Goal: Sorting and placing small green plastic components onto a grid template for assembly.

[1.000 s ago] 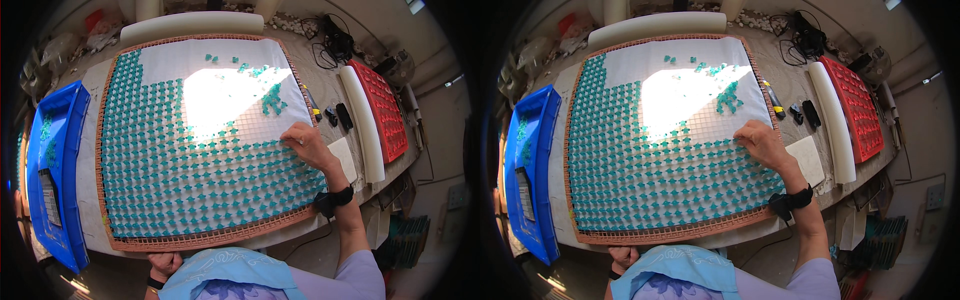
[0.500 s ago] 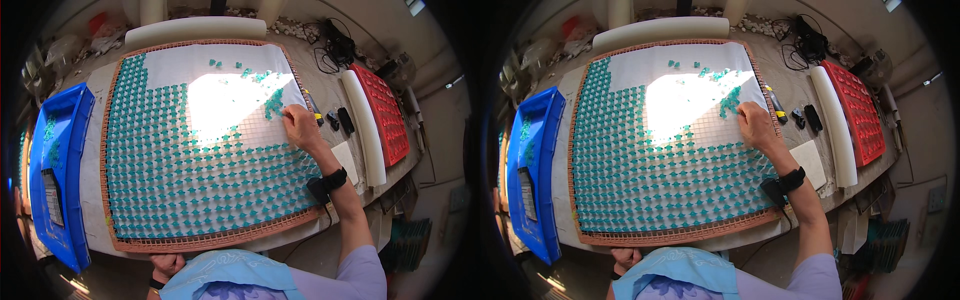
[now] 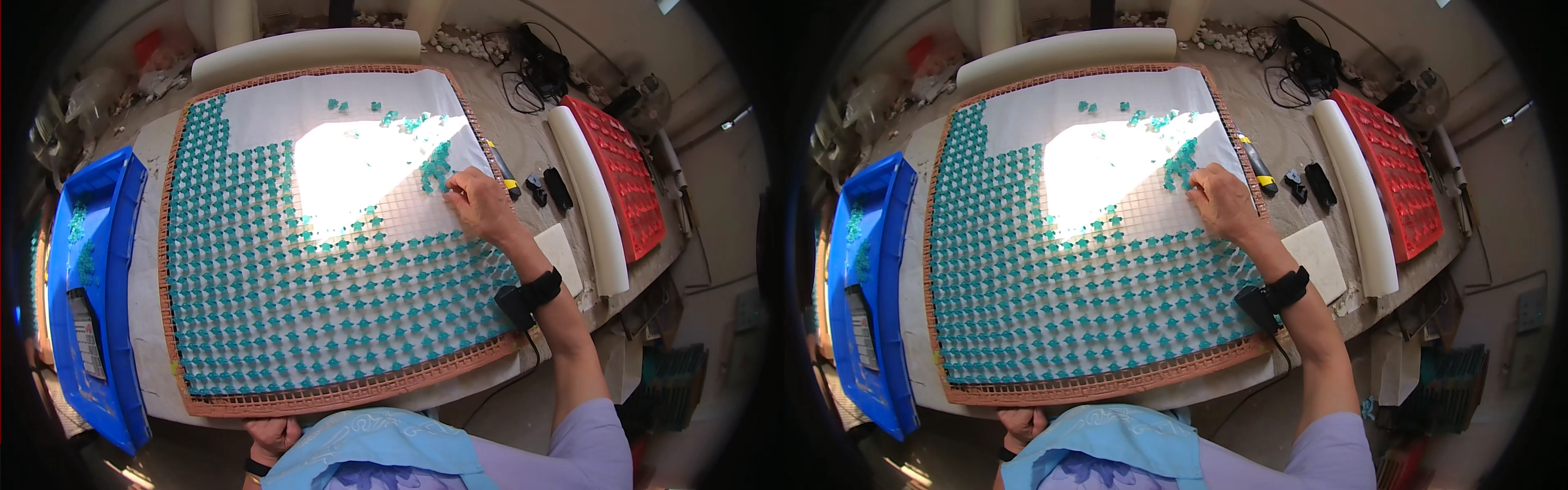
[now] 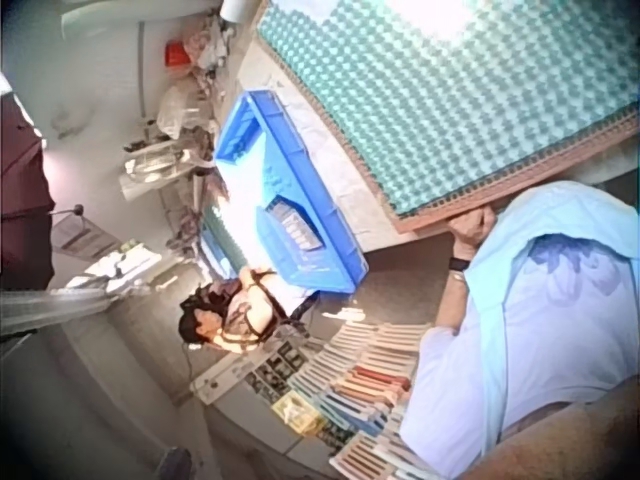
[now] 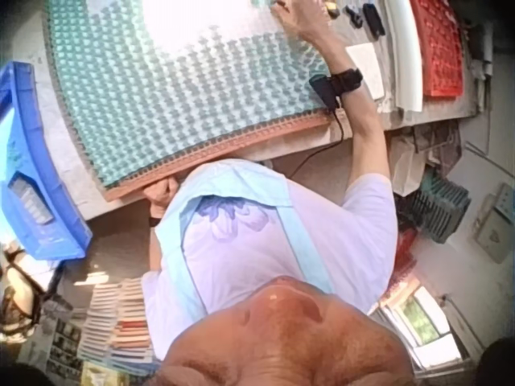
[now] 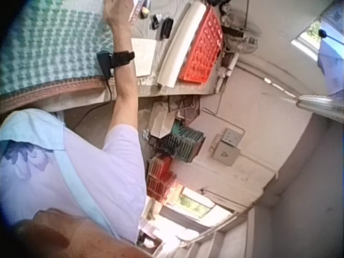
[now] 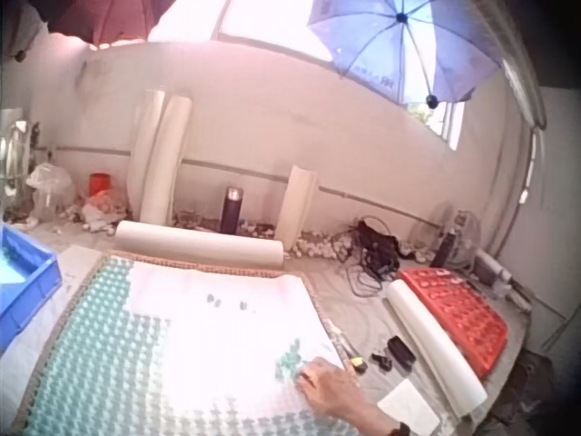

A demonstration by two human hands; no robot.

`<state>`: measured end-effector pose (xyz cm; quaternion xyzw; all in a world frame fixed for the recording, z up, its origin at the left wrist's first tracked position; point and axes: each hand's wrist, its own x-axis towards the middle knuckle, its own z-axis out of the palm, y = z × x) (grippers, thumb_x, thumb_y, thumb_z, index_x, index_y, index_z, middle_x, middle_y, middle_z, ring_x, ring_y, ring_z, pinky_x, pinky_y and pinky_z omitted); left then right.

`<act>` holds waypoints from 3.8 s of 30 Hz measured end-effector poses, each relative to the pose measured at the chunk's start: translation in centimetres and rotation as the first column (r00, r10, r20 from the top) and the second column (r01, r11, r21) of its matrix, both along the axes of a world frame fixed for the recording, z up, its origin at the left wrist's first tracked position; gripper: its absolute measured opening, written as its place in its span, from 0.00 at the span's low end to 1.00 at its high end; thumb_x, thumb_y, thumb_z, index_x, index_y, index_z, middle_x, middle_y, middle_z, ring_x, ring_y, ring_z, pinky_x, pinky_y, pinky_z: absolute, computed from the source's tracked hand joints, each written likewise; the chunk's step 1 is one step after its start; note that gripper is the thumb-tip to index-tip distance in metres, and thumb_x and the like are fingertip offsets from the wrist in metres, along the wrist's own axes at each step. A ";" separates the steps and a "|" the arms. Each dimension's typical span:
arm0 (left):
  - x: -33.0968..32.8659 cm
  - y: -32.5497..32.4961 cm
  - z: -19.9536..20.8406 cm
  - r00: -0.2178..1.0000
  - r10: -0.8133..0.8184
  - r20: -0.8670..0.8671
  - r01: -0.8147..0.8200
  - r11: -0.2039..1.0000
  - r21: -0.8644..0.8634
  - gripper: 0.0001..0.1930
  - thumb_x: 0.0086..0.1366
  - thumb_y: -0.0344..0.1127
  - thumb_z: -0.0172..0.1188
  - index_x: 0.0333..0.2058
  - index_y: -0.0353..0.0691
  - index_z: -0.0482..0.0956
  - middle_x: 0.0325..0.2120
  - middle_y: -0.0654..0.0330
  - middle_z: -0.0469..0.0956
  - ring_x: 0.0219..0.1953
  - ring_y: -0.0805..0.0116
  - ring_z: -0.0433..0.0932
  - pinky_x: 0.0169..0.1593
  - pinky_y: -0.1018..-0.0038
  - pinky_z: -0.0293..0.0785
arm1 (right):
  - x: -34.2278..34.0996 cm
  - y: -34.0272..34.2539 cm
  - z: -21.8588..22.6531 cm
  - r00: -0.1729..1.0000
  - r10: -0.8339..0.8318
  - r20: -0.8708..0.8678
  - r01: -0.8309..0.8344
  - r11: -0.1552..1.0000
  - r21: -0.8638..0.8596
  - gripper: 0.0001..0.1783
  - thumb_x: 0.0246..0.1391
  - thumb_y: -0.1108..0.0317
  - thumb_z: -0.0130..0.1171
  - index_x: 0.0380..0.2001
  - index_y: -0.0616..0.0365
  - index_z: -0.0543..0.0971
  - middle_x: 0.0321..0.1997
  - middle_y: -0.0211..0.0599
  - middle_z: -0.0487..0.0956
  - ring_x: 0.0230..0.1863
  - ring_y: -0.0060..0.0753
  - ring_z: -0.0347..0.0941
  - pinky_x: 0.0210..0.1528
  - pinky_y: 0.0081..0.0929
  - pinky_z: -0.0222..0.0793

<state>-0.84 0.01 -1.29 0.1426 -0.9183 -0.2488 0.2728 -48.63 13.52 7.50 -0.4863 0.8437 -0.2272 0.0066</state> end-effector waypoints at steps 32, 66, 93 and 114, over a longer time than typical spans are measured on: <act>2.1 0.2 -1.6 0.996 0.003 0.088 -0.009 0.997 0.071 0.14 0.51 0.30 0.58 0.37 0.36 0.87 0.29 0.51 0.84 0.29 0.53 0.83 0.45 0.61 0.77 | 0.5 4.9 1.5 0.996 0.058 0.063 -0.064 0.992 0.105 0.06 0.55 0.73 0.61 0.34 0.65 0.79 0.36 0.47 0.80 0.40 0.52 0.77 0.45 0.40 0.70; 1.0 0.2 -0.8 0.999 0.016 0.052 -0.019 0.998 0.063 0.14 0.50 0.30 0.58 0.35 0.35 0.87 0.29 0.51 0.83 0.31 0.52 0.83 0.45 0.59 0.77 | -2.0 0.8 0.1 0.999 -0.020 -0.048 0.013 0.991 -0.130 0.08 0.53 0.78 0.58 0.37 0.65 0.76 0.36 0.50 0.78 0.41 0.53 0.76 0.46 0.41 0.71; 1.1 0.0 -0.9 0.999 0.018 0.043 -0.018 1.000 0.002 0.14 0.52 0.27 0.58 0.37 0.32 0.87 0.26 0.49 0.83 0.24 0.54 0.82 0.40 0.64 0.78 | -0.1 6.6 1.6 0.992 0.062 0.106 -0.070 0.995 0.068 0.05 0.51 0.75 0.64 0.31 0.64 0.80 0.32 0.43 0.79 0.37 0.46 0.77 0.42 0.35 0.71; 1.3 0.2 -1.1 0.996 0.019 0.087 -0.025 0.997 0.069 0.14 0.50 0.29 0.57 0.35 0.34 0.87 0.31 0.51 0.84 0.32 0.52 0.83 0.48 0.60 0.75 | 0.3 6.7 1.4 0.993 0.051 0.109 -0.059 0.996 0.069 0.05 0.50 0.77 0.63 0.32 0.64 0.79 0.31 0.41 0.77 0.33 0.38 0.77 0.39 0.31 0.71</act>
